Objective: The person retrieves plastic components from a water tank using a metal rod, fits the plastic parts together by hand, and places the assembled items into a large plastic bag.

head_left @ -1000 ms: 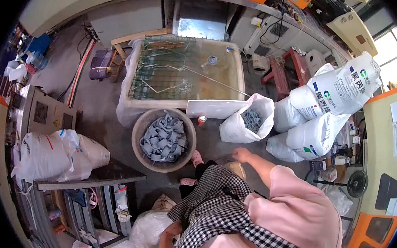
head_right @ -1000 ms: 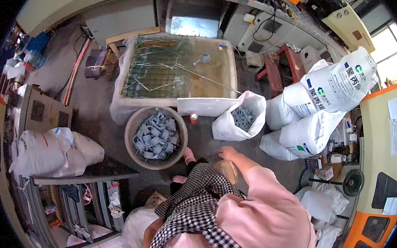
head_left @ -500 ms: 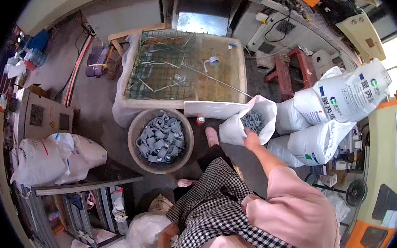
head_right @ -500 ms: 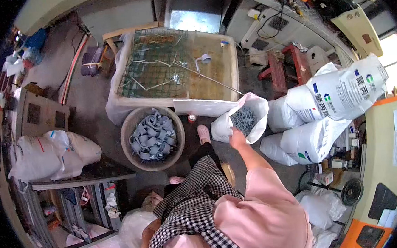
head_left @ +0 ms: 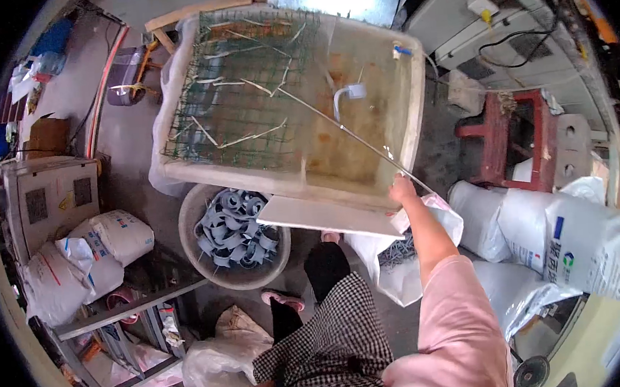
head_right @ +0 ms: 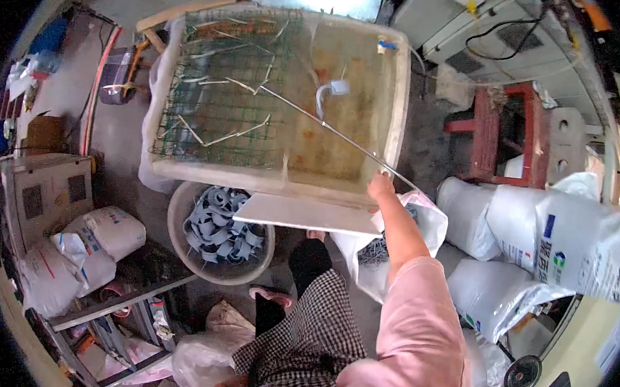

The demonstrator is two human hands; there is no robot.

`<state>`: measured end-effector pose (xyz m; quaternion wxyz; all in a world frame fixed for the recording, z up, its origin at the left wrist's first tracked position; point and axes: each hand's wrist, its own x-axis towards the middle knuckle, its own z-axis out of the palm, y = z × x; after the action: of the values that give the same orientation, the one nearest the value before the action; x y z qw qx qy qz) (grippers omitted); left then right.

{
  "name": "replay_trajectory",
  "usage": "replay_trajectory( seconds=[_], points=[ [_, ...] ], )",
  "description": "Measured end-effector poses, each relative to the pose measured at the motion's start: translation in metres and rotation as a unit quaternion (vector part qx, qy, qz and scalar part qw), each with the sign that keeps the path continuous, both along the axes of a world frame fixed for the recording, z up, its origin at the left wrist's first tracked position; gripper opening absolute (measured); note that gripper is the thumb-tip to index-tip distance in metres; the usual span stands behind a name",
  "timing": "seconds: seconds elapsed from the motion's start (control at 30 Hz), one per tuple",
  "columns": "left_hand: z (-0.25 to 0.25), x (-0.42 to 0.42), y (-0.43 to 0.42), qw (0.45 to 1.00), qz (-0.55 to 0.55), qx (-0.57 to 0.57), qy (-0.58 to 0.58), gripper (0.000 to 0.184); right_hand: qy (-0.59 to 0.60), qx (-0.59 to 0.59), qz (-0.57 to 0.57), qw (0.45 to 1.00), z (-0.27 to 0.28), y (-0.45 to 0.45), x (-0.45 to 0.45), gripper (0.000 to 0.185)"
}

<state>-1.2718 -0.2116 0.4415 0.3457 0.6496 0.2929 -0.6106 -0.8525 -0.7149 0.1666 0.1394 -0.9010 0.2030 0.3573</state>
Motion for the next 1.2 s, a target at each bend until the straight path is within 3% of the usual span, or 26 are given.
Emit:
replay_trajectory(
  seconds=[0.07, 0.17, 0.33, 0.47, 0.53, 0.6, 0.63, 0.73, 0.87, 0.97, 1.07, 1.2],
  points=[
    [0.004, 0.022, -0.018, 0.999, 0.015, 0.024, 0.016, 0.023, -0.026, -0.075, 0.073, 0.994, -0.041, -0.014, 0.018, 0.051],
    [0.002, 0.049, -0.044, 0.998, 0.031, 0.051, 0.038, 0.023, 0.032, -0.101, 0.083, 0.991, -0.077, -0.027, 0.049, 0.046],
    [-0.004, 0.084, -0.068, 0.994, 0.040, 0.081, 0.059, 0.023, 0.072, -0.120, 0.100, 0.985, -0.132, -0.034, 0.065, 0.036],
    [0.001, 0.100, -0.071, 0.993, 0.033, 0.091, 0.067, 0.023, 0.035, -0.109, 0.148, 0.982, -0.156, -0.039, 0.057, 0.032],
    [0.005, 0.107, -0.071, 0.993, 0.025, 0.090, 0.066, 0.023, 0.001, -0.097, 0.168, 0.981, -0.143, -0.041, 0.057, 0.029],
    [0.010, 0.114, -0.069, 0.994, 0.012, 0.086, 0.061, 0.023, -0.009, 0.030, 0.146, 0.989, -0.113, -0.054, 0.053, 0.024],
    [0.011, 0.117, -0.069, 0.995, 0.004, 0.081, 0.057, 0.023, -0.090, 0.071, 0.156, 0.981, -0.095, -0.066, 0.049, 0.023],
    [0.010, 0.129, -0.067, 0.997, -0.014, 0.067, 0.039, 0.023, -0.117, 0.012, 0.158, 0.980, 0.012, -0.099, 0.037, 0.025],
    [0.002, 0.144, -0.071, 0.998, -0.031, 0.045, 0.010, 0.023, -0.148, 0.003, 0.109, 0.983, 0.111, -0.180, -0.013, 0.031],
    [-0.004, 0.154, -0.077, 0.999, -0.043, 0.032, -0.004, 0.023, -0.095, -0.068, 0.081, 0.990, 0.171, -0.210, -0.036, 0.029],
    [-0.004, 0.156, -0.080, 0.999, -0.047, 0.023, -0.014, 0.023, -0.024, -0.093, 0.079, 0.992, 0.175, -0.214, -0.038, 0.030],
    [-0.003, 0.152, -0.082, 0.998, -0.046, 0.026, -0.016, 0.022, -0.038, -0.083, 0.057, 0.994, 0.141, -0.174, -0.017, 0.031]
  ],
)
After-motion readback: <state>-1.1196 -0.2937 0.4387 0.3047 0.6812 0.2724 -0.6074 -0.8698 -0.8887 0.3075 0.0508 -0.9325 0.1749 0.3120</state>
